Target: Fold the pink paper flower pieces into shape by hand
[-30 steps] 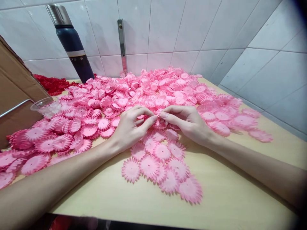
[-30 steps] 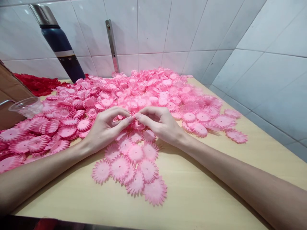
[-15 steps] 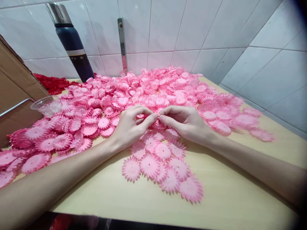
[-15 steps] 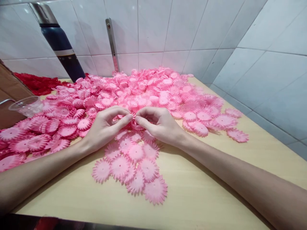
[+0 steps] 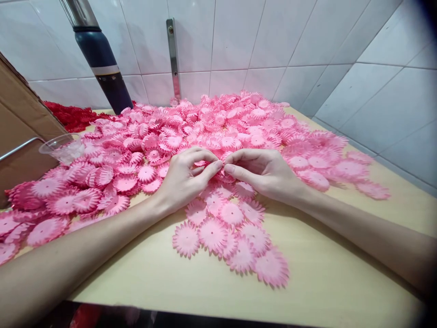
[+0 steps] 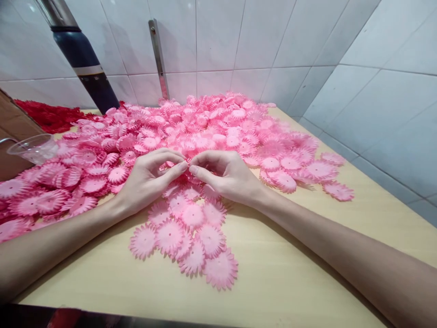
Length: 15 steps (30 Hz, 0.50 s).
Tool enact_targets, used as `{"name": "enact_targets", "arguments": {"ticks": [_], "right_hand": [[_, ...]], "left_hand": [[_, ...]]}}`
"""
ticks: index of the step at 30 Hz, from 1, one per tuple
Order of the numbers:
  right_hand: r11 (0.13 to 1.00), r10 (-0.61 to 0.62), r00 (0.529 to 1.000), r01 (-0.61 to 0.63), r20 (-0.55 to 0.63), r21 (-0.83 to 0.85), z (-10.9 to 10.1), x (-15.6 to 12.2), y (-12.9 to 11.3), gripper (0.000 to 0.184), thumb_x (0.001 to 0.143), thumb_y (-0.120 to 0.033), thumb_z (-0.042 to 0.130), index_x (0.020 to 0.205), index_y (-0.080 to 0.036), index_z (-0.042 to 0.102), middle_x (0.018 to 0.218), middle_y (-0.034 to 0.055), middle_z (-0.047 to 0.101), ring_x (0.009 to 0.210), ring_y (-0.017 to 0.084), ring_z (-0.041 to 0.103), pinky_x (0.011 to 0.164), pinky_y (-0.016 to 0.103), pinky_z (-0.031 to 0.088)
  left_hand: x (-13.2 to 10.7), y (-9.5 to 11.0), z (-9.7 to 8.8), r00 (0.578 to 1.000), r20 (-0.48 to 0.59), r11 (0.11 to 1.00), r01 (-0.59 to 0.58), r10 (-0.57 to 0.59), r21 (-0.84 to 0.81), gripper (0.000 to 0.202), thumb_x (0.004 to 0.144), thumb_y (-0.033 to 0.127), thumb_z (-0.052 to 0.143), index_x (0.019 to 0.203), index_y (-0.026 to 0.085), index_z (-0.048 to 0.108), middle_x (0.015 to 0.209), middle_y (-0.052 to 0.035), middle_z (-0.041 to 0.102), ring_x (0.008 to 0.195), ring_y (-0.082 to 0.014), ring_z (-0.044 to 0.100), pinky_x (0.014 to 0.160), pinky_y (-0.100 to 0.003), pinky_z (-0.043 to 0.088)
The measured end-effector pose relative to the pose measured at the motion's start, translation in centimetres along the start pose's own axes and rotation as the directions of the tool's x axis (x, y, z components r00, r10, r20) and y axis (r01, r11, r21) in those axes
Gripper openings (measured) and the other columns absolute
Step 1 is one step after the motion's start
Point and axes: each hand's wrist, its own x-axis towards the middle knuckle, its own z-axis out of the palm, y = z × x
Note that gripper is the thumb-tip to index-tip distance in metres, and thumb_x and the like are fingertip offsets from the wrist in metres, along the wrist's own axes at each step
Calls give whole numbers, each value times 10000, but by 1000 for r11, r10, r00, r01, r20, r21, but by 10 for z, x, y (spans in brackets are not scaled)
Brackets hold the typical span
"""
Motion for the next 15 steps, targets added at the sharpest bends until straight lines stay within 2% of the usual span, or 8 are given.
{"name": "enact_targets", "arguments": {"ticks": [15], "right_hand": [[999,-31,999,32,9,-38,-1,1,0,156,837,-328,658,927,-222,727,830,19,695,719,140,645,634,282,539]], "left_hand": [[0,1,0,1000,1,1000,2,-2,-15,113,831,222,641,759,156,699,841,-52,695,796,-149,646,793,-288,511]]}}
